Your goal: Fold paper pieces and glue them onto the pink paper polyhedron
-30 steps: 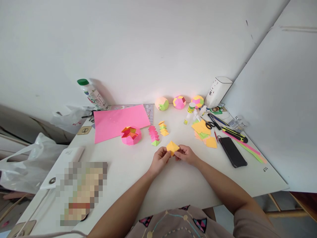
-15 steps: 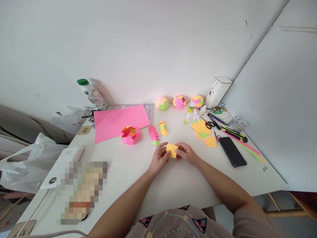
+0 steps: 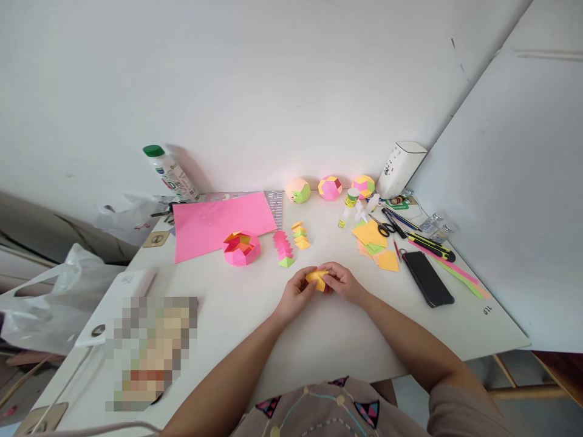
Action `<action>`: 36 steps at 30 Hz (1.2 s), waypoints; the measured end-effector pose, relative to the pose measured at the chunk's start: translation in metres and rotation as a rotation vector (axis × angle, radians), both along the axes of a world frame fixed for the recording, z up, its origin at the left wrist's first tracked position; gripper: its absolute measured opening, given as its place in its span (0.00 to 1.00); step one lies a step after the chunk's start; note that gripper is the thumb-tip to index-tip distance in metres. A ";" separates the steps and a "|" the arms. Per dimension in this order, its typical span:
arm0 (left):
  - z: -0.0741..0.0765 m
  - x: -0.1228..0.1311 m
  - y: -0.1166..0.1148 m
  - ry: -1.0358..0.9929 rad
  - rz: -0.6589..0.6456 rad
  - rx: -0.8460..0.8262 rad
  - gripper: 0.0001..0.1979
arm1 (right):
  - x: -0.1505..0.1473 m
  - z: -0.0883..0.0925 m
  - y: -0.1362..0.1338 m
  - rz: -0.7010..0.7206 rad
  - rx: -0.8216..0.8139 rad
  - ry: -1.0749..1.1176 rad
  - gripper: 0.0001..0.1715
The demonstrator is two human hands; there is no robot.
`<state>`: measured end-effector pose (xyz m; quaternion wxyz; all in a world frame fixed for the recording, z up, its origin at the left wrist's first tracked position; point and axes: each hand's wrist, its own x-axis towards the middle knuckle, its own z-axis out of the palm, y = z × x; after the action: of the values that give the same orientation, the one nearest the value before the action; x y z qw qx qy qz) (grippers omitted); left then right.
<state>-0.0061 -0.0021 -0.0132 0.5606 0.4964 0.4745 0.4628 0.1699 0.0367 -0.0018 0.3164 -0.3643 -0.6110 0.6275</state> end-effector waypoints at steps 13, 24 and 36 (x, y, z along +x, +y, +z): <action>0.001 0.000 -0.001 0.045 -0.007 0.018 0.20 | 0.000 0.001 -0.001 0.013 0.013 -0.026 0.15; 0.004 0.002 -0.001 0.071 0.025 0.004 0.20 | -0.002 0.000 -0.003 -0.002 0.049 -0.073 0.16; 0.003 0.003 0.000 -0.009 0.053 -0.060 0.23 | -0.004 -0.001 0.001 -0.118 -0.037 0.027 0.15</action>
<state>-0.0032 -0.0020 -0.0097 0.5650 0.4646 0.4986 0.4650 0.1656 0.0380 -0.0031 0.3542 -0.3970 -0.5723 0.6240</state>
